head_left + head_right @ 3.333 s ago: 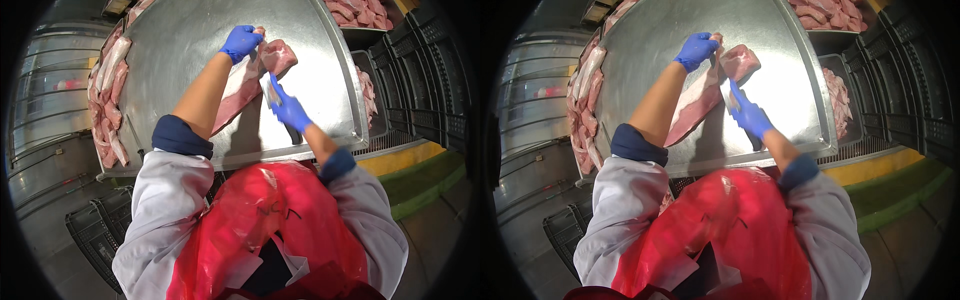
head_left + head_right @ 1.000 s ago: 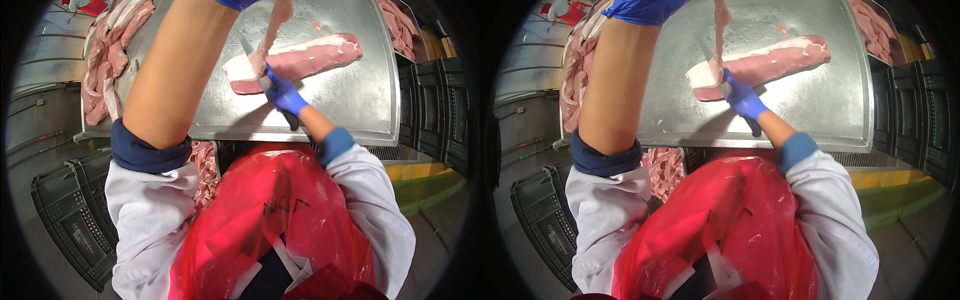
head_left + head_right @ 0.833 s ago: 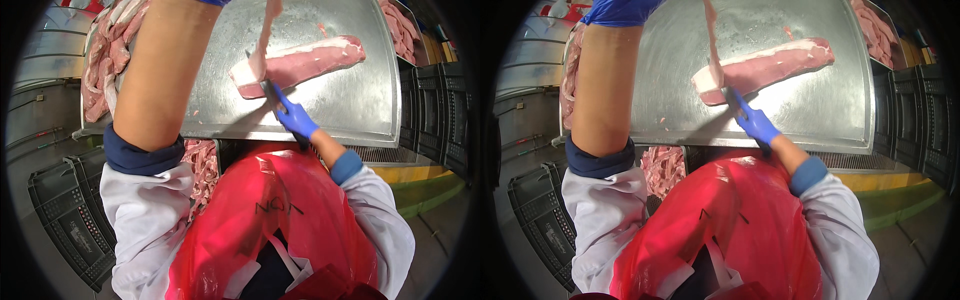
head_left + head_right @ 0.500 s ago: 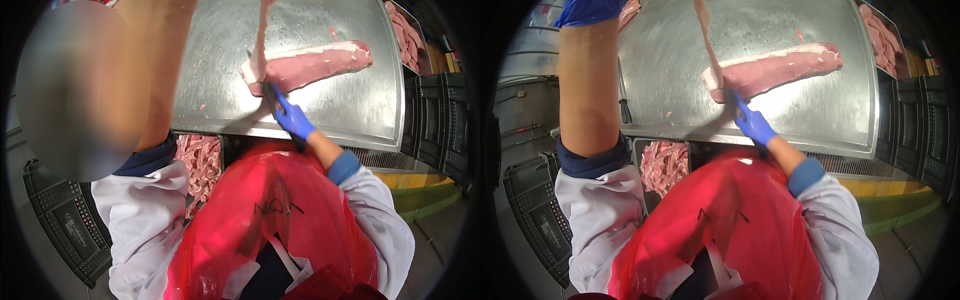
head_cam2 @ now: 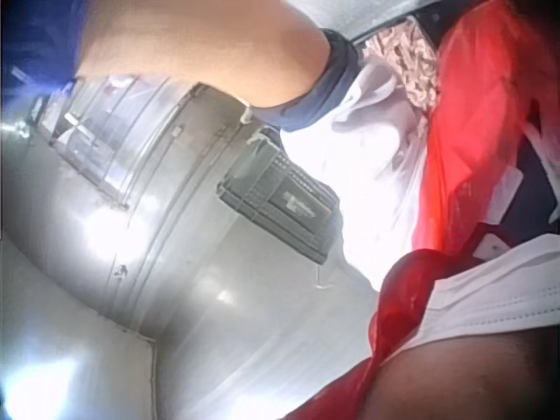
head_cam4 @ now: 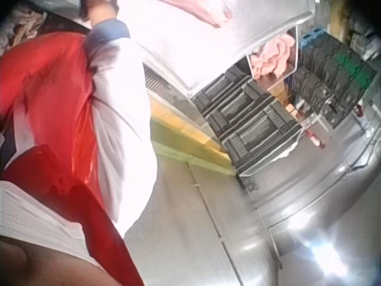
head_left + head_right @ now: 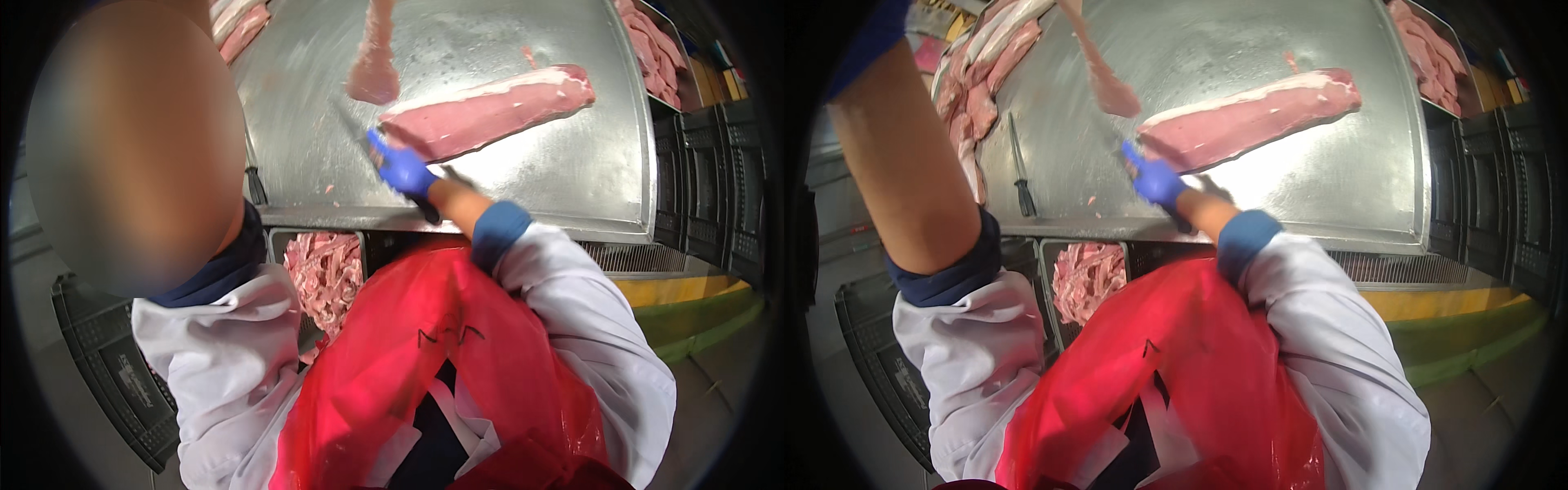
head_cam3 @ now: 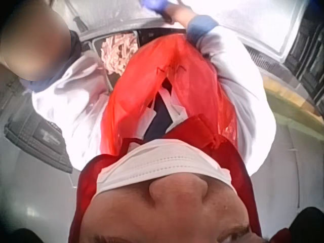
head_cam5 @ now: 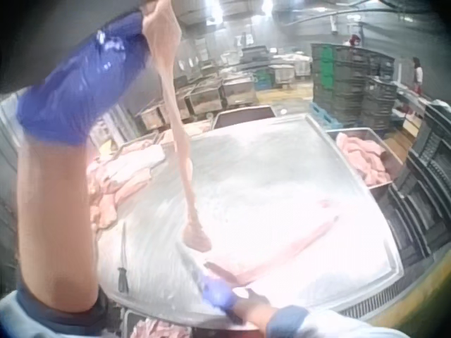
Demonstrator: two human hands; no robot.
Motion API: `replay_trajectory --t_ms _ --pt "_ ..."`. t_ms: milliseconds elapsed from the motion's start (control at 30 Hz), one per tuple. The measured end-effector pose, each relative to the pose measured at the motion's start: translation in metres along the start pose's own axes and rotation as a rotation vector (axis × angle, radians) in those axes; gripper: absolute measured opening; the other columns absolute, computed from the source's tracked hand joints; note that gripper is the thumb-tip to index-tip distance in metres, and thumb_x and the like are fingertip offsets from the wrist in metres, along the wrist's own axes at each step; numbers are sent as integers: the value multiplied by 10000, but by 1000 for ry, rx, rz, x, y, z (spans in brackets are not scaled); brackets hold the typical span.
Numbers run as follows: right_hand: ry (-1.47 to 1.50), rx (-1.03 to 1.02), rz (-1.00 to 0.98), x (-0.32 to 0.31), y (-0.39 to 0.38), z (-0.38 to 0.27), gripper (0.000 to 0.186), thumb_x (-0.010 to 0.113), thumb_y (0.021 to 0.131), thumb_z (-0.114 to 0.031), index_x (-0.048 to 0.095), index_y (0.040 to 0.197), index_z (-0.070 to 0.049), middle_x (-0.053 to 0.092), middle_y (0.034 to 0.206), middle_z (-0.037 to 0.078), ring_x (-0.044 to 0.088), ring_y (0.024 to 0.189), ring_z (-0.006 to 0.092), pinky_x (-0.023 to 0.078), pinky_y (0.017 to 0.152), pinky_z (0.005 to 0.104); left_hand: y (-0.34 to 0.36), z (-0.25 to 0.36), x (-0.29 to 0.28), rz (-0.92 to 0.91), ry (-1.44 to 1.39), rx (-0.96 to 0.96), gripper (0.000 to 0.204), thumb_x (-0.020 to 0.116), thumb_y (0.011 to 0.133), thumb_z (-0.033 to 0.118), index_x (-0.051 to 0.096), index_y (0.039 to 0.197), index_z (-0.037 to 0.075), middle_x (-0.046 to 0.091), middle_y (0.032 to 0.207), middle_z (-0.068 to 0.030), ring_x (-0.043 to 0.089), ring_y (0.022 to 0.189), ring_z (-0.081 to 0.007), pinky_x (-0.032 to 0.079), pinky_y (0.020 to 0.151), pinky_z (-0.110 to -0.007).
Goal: The person trims fat and connective tissue from large cuts of raw meat using a knife. They repeatedly pick up pieces from a pile, trim them on a stainless steel table, and place the trimmed meat into a bin.
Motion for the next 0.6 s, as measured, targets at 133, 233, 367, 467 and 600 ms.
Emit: replay_trajectory --t_ms 133,233,367,467,600 --pt "62 -20 -88 -35 -82 -15 762 490 932 -133 163 1607 -268 635 835 265 643 732 354 515 763 423 42 -18 51 -80 143 -26 125 618 929 177 604 933 53 585 795 -12 537 687 -97 426 595 -236" --pt "83 96 81 -125 -122 2 774 531 939 -164 166 1606 -308 607 736 116 589 642 195 520 626 354 83 -39 102 -148 274 -37 149 629 928 194 611 956 49 595 812 -16 547 704 -104 438 615 -245" --pt "110 113 430 -247 -160 76 785 564 904 -146 234 1584 -357 633 722 103 617 559 208 548 585 378 148 -80 177 -266 438 -41 185 644 927 217 620 986 43 609 834 -22 561 726 -113 453 642 -256" --pt "68 15 640 -330 -165 90 758 534 894 -97 270 1585 -262 632 678 136 630 551 215 535 554 377 186 -109 216 -327 560 -47 214 656 925 234 627 1009 40 619 851 -26 571 742 -119 465 662 -264" --pt "156 219 667 -400 -132 95 702 517 911 -115 296 1573 -192 622 796 170 644 610 237 538 585 364 213 -140 234 -378 672 -61 254 671 924 257 636 1040 34 633 874 -31 585 764 -128 480 689 -275"
Point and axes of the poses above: each hand's wrist, its own y-axis towards the middle knuckle, its own x-axis out of the palm, z = x × y, the point moved 7 cm from there along y, towards the middle knuckle
